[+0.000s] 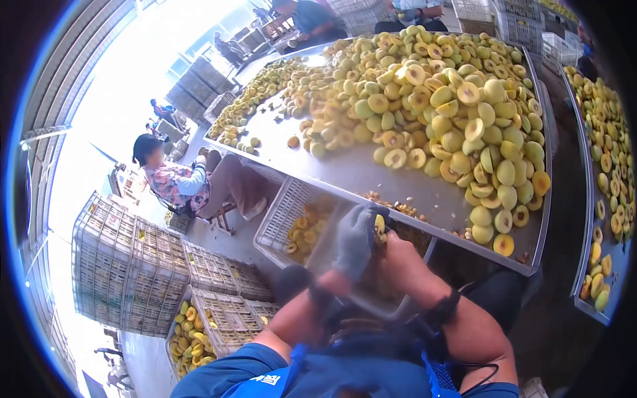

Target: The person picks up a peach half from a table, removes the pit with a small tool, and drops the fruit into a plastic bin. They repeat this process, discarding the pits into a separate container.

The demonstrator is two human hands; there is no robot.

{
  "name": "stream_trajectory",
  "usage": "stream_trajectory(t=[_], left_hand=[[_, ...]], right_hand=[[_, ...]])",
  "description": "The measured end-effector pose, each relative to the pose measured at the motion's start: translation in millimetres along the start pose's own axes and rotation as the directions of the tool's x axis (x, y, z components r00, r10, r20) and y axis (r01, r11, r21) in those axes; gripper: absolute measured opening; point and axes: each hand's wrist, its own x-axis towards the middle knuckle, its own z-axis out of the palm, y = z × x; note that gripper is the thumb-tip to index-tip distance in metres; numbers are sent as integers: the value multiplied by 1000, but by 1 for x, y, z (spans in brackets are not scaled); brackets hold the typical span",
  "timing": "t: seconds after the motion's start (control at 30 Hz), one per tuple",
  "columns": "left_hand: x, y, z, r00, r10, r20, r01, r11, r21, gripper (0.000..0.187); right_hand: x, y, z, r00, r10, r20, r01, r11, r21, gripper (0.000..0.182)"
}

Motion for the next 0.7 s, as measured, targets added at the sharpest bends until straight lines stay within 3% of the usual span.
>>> stream_trajectory(t=[0.03,0.13,0.17,0.27,0.3,0.4,0.5,0.6,0.7], left_hand=[[-2,0,-3,1000,-27,-12,27,1000,-4,24],[-3,7,-9,998,-36,47,36,999,5,25],[0,-5,-13,997,-37,65,38,999,-17,25],[-1,-9,-15,999,33,34,-34,998,45,25],[-1,-10,-16,1000,-11,27,11,1000,-9,25],[1,-12,-17,1000,19,21,-19,1000,-3,24],[0,-5,-24,997,-23,79,24,1000,-12,22],[-2,-9,-26,995,-40,94,40,999,3,22],[1,-15,-29,995,-27,92,28,1000,-11,23]], right_hand=[[1,-7,-9,990,23,140,-57,968,246,30],[0,1,-10,985,-1,170,-39,972,233,21],[2,15,2,996,-89,-10,89,995,-43,21],[3,18,9,998,68,-14,-69,968,-243,22],[4,17,9,997,78,-7,-77,962,-263,27],[2,14,11,988,-153,-36,154,988,18,28],[8,0,-4,939,65,337,-188,918,348,28],[-2,7,10,998,-62,28,62,998,8,24],[0,3,9,994,-96,44,90,989,120,22]])
